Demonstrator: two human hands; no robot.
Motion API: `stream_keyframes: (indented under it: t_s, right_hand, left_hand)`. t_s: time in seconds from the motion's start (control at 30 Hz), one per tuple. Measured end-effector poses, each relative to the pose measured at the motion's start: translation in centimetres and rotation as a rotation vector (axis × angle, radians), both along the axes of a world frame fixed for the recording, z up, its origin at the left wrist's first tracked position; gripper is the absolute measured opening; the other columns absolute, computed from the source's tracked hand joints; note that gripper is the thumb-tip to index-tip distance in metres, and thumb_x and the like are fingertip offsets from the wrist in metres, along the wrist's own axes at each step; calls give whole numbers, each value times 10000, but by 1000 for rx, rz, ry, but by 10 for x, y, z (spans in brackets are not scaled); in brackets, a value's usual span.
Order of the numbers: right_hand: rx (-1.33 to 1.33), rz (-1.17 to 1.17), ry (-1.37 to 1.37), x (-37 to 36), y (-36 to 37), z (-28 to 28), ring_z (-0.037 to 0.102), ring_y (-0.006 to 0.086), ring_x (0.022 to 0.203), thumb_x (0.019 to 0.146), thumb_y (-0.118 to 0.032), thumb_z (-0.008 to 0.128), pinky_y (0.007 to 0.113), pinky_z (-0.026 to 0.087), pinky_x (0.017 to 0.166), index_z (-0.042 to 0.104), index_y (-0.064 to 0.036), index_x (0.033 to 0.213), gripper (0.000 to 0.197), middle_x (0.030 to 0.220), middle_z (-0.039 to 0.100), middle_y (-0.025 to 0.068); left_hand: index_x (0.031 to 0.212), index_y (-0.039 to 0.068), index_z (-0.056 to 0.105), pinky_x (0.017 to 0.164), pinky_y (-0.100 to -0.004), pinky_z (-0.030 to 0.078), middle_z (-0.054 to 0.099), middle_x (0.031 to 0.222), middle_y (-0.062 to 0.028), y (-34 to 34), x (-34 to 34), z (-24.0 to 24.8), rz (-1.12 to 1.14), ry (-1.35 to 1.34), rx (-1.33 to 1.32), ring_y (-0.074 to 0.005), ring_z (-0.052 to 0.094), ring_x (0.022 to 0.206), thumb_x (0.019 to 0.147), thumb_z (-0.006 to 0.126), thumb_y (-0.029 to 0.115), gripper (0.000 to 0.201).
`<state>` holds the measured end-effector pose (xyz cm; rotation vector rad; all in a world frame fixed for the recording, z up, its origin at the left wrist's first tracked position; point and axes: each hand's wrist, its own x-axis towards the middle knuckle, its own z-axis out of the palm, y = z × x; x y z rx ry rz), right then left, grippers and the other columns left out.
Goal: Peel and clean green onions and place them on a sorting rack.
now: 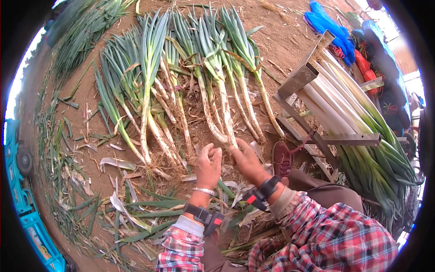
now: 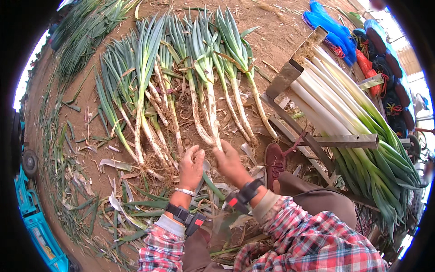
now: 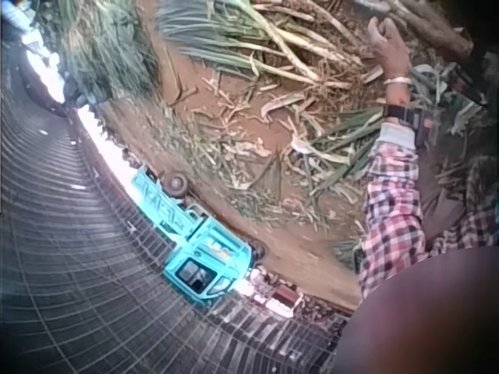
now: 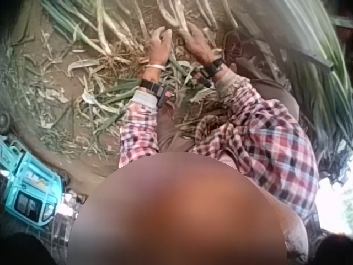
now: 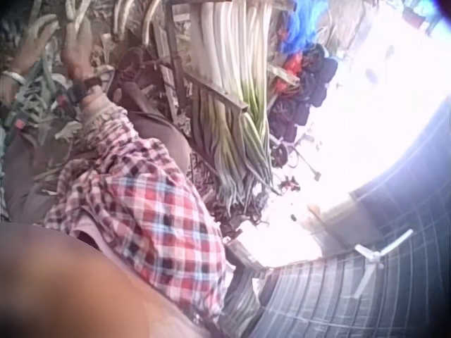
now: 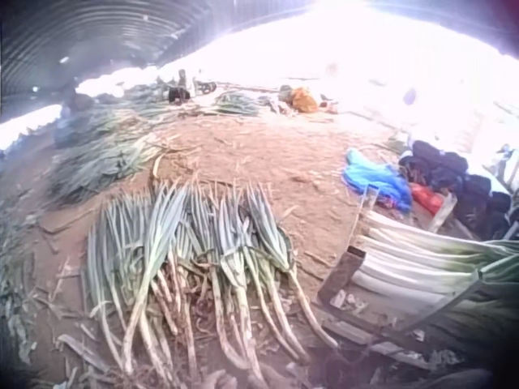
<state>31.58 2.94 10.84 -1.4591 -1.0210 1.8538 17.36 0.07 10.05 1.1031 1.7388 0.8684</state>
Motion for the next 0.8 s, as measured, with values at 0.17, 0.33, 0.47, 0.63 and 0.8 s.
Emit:
stream_keyframes:
  t_s: [0.17,0.33,0.47,0.63,0.8]
  right_hand:
    - [395,39,-393,-39,-71,11,642,358,793,911,-250,578,415,492,693,380,-16,1361,544,945,625,261]
    - [197,429,-18,-21,-47,29,629,331,952,909,-292,593,404,489,826,514,7,1280,483,1031,631,250]
    - [13,17,24,-20,8,45,591,149,886,935,-371,572,309,503,706,514,-12,1247,480,1037,631,109]
    - [-135,54,644,-46,20,87,595,92,783,924,-223,631,231,488,656,482,-17,1265,426,951,637,27]
    - [97,161,712,-30,-17,157,546,66,919,922,-177,618,240,459,797,494,-1,1300,435,1054,601,-3]
  left_hand:
    - [1119,-36,575,749,-367,523,672,949,-199,14,-6,-9,-26,38,89,-263,666,840,878,651,291,413]
    - [1013,-15,604,686,-281,472,631,851,-51,-11,-53,10,-63,-166,-311,-115,571,759,864,630,190,254]
    - [1081,-6,564,781,-258,468,625,929,-56,-50,-77,88,-132,-386,-227,-109,568,828,916,583,210,273]
    - [1162,-17,508,768,-249,477,637,1007,-104,-96,-51,157,-208,-608,-239,-111,582,819,922,608,251,373]
    - [1232,-19,501,799,-301,496,627,1053,-92,-136,-37,198,-346,-143,-99,-153,598,916,892,657,304,494]
